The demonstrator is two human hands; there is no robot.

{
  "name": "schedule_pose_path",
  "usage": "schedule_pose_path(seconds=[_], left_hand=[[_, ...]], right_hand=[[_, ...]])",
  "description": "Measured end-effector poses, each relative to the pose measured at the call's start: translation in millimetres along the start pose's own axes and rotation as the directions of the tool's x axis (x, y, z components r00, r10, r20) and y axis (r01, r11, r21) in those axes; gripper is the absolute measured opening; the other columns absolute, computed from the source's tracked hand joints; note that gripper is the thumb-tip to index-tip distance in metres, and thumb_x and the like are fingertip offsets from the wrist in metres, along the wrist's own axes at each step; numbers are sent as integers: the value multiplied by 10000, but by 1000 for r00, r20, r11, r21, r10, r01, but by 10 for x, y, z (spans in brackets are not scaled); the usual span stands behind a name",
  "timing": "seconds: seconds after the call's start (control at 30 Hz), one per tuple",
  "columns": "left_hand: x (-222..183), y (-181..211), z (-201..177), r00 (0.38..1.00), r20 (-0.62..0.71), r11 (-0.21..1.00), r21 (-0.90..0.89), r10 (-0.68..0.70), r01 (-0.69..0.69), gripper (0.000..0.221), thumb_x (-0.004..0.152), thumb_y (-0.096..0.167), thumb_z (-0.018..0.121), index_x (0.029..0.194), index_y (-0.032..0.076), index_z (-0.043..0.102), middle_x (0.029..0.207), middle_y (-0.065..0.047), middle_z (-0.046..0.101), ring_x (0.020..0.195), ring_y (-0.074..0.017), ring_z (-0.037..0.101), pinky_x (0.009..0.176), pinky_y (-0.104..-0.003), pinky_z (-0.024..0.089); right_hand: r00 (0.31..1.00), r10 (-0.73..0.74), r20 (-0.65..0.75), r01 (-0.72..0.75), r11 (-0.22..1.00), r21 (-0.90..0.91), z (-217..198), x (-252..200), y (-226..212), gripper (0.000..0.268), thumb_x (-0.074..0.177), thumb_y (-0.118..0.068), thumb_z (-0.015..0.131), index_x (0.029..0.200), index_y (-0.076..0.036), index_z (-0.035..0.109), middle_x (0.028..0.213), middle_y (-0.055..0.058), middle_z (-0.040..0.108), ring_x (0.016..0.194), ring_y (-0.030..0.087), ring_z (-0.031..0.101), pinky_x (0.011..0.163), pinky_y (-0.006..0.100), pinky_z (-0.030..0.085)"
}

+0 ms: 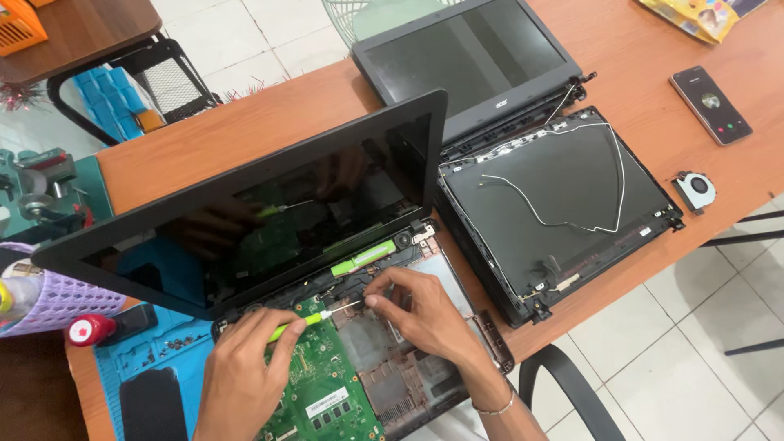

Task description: The person works on the internal components of an open laptop using a small screwdriver and their hands to move wires and parts on the motherboard.

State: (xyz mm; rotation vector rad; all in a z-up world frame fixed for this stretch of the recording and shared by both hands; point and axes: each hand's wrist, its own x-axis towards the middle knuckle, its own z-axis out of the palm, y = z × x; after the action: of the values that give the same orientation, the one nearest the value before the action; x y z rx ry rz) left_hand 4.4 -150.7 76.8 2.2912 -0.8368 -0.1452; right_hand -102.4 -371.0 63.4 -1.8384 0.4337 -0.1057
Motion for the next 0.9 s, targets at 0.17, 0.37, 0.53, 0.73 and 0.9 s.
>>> schedule_pose_path(seconds=[0.17, 0.37, 0.53, 0.73, 0.9], left_hand=[[4, 33, -1, 996, 28, 996, 5, -88, 88, 165, 868, 214, 707, 912, 56, 715, 848, -93, 729, 789, -321, 700, 692, -418, 537], [5, 28, 12, 999, 19, 999, -9, -35, 35, 175, 885, 222, 700, 906, 49, 712, 838, -96, 724, 785, -319, 700, 692, -414, 540], [7, 42, 29, 999, 13, 999, -5, -35, 35, 174, 881, 217, 703, 906, 46, 714, 829, -93, 722, 771, -312, 696, 678, -414, 536], [-27, 61, -34, 999, -43, 1000, -24, 9, -11, 145, 865, 178, 720, 902, 39, 704, 830, -100, 712, 767, -330, 676, 666, -420, 524], [-33, 80, -55, 998, -56, 999, -30, 22, -24, 134, 860, 168, 729, 888, 40, 701, 791, -97, 696, 742, -324, 666, 658, -418, 517]], right_hand=[[1000, -30, 11, 29, 1000, 7, -6, 6, 4, 155, 887, -169, 760, 942, -26, 735, 702, 32, 693, 543, 84, 590, 493, 276, 465], [1000, -8, 26, 7, 1000, 30, 2, -4, 2, 158, 883, -163, 770, 936, -19, 731, 727, 45, 692, 535, 86, 588, 484, 275, 458], [998, -49, 42, 48, 998, 30, 12, 3, -20, 153, 913, -159, 745, 942, -10, 729, 775, 53, 704, 542, 85, 598, 482, 279, 463], [999, -15, 49, 14, 999, 31, 36, 21, -39, 146, 908, -157, 745, 940, -16, 726, 778, 52, 726, 527, 84, 572, 468, 276, 450], [998, 4, 61, -6, 1000, 25, 53, 49, -57, 132, 891, -144, 755, 939, -24, 727, 780, 36, 722, 523, 80, 573, 456, 269, 458]])
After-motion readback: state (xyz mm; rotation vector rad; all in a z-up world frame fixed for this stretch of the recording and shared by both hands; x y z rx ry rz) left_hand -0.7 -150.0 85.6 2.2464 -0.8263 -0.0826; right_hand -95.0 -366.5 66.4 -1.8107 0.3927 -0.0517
